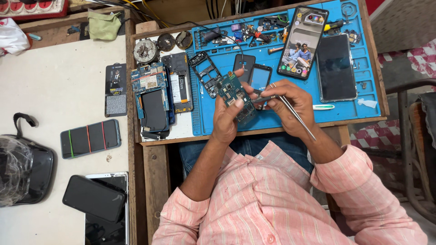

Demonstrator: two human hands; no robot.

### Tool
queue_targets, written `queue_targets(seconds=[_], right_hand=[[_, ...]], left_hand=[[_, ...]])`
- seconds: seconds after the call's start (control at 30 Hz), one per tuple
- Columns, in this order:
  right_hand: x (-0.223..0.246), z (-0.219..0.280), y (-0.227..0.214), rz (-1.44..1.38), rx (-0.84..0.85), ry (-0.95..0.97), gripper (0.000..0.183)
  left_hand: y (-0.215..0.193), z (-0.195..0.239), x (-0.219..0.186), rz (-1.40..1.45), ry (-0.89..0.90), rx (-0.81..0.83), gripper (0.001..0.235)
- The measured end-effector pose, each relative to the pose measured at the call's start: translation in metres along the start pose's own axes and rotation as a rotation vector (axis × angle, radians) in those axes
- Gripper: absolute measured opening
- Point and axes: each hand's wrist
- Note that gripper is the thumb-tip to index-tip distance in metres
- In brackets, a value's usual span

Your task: The person cleans a small circuit board with a toothbrush, then uses tweezers to connect a ribbon cable to the board and a small display module. They handle the board and display, turning them over and adjusting the connection.

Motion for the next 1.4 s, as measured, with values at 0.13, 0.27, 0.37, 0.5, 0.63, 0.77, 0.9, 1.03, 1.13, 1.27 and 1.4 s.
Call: queue_targets(seconds=[0.13, 0.27, 0.37, 0.5, 0.63, 0.77, 0.9, 1.03, 1.13, 1.27, 1.4], right_hand=[[0.002, 0.005, 0.003, 0.02, 0.021, 0.005, 0.016], [-0.005, 0.008, 0.005, -0.064, -0.014, 0.088, 0.018], [-0.01, 0.008, 0.007, -0.152, -0.011, 0.145, 0.021], [-0.009, 0.007, 0.009, -0.137, -0.036, 0.246, 0.025], [0.001, 0.004, 0.009, 0.009, -0.035, 0.181, 0.035], [0.016, -0.002, 0.004, 0.128, 0.005, 0.1, 0.054], [0.032, -0.009, -0.01, 0.463, 0.096, 0.009, 0.071], [0.04, -0.01, -0.022, 0.534, 0.192, -0.078, 0.077], [0.039, -0.011, -0.027, 0.561, 0.234, -0.099, 0.075], [0.036, -0.011, -0.028, 0.528, 0.218, -0.093, 0.071], [0.032, -0.009, -0.02, 0.476, 0.238, -0.064, 0.071]], left_hand=[[-0.003, 0.004, -0.002, -0.114, 0.038, 0.042, 0.075], [-0.004, 0.008, 0.001, -0.13, 0.09, 0.071, 0.073], [-0.003, 0.01, 0.004, -0.156, 0.096, 0.04, 0.069], [0.001, 0.008, 0.008, -0.068, -0.056, -0.162, 0.066], [0.002, 0.004, 0.008, 0.153, -0.203, -0.27, 0.068], [0.002, 0.004, 0.008, 0.167, -0.248, -0.285, 0.068], [0.002, 0.005, 0.01, 0.148, -0.253, -0.28, 0.066], [0.002, 0.008, 0.012, 0.063, -0.26, -0.233, 0.066], [0.003, 0.008, 0.013, 0.037, -0.274, -0.202, 0.067], [0.004, 0.008, 0.011, 0.091, -0.299, -0.166, 0.073], [0.007, 0.009, 0.009, 0.013, -0.265, -0.093, 0.078]])
Point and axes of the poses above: each hand's wrist, its own z-axis away from the middle knuckle, its own y-axis out of the palm, x = y × z, and after that the axes turned 6 degrees about y, right-handed
